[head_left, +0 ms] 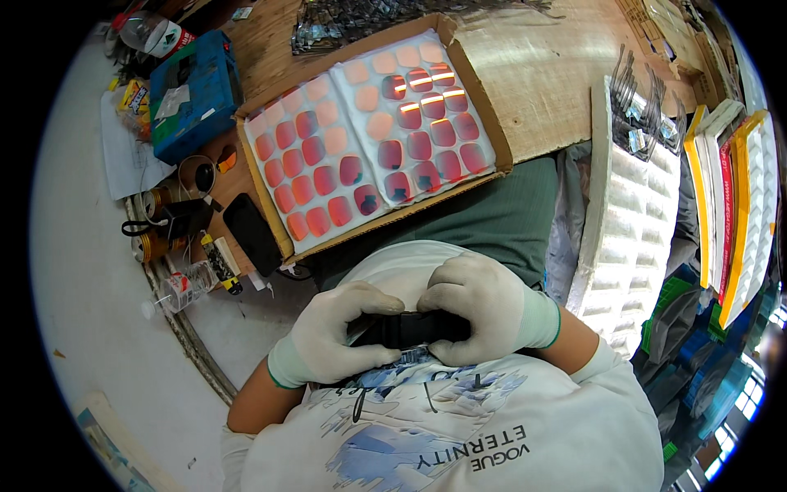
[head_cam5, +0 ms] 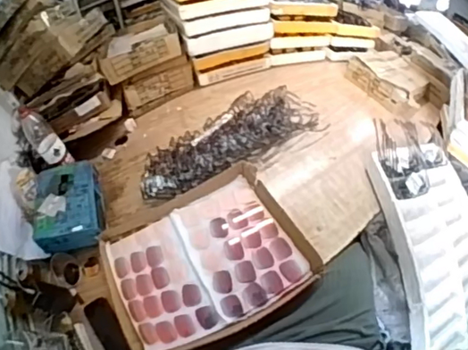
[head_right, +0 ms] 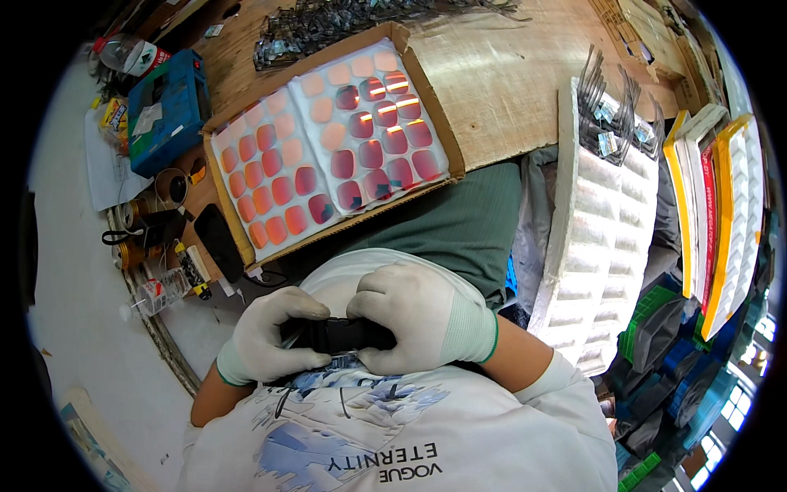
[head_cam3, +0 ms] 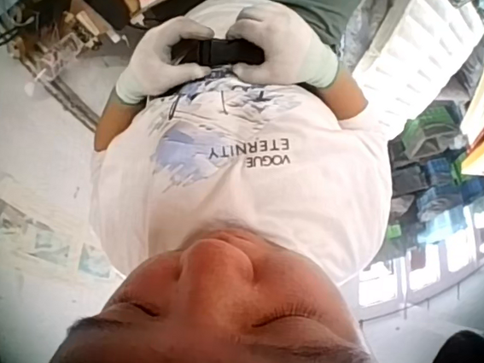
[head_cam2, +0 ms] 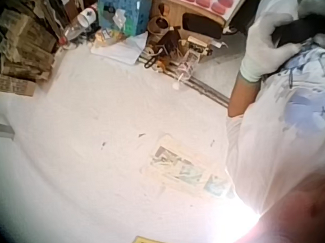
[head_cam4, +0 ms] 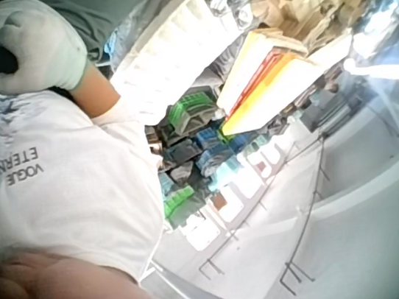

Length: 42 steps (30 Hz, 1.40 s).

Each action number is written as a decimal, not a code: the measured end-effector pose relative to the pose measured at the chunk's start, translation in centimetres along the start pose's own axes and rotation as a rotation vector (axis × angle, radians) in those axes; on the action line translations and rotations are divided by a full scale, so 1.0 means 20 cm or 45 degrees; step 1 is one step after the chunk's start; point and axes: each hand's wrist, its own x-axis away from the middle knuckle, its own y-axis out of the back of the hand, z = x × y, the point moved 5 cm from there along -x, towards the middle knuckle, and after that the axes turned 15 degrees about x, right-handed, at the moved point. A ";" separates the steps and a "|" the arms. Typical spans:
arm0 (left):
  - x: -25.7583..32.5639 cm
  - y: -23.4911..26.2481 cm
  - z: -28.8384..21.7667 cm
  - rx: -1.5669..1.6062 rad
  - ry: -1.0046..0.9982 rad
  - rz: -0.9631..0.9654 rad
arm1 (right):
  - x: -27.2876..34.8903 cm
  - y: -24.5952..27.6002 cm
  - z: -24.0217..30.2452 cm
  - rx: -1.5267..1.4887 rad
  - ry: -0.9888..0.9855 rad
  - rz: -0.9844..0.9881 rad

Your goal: The person assembles sunglasses by inserting lenses into frames and using pliers to secure the components. They repeatedly pick up frames and lenses from a tray, fit the lenses into the frames, and place the finished units into a foam insert.

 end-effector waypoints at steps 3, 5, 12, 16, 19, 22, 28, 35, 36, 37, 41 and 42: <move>0.00 0.00 -0.01 -0.122 -0.042 0.027 | 0.00 -0.01 0.00 0.013 0.013 -0.016; 0.00 0.00 -0.02 -0.122 0.013 0.005 | 0.00 -0.01 0.00 0.005 0.013 -0.029; 0.01 0.00 0.01 -0.115 0.006 -0.024 | -0.01 0.00 0.01 -0.007 0.007 -0.030; 0.01 0.00 0.00 -0.129 0.049 -0.041 | -0.01 -0.01 0.01 0.006 0.010 -0.022; 0.01 0.00 0.00 -0.127 0.070 -0.067 | -0.01 0.00 0.02 0.021 0.013 -0.034; 0.01 0.01 0.00 -0.156 0.173 -0.104 | -0.01 0.00 0.02 0.006 -0.008 0.014; 0.00 0.02 0.01 0.105 0.513 -0.284 | -0.02 -0.01 0.03 -0.039 -0.026 0.019; -0.03 0.02 -0.11 -0.217 0.216 0.097 | -0.01 0.00 -0.01 -0.124 -0.004 0.093; -0.02 0.03 -0.11 -0.204 0.219 0.121 | -0.01 0.01 -0.02 -0.144 0.028 0.102; -0.02 0.03 -0.11 -0.190 0.225 0.147 | 0.00 0.01 -0.03 -0.168 0.056 0.111; -0.02 0.05 -0.07 -0.152 0.177 0.143 | -0.01 0.02 -0.07 -0.317 0.084 0.166; -0.02 0.07 -0.07 -0.141 0.176 0.120 | -0.01 0.02 -0.09 -0.364 0.079 0.187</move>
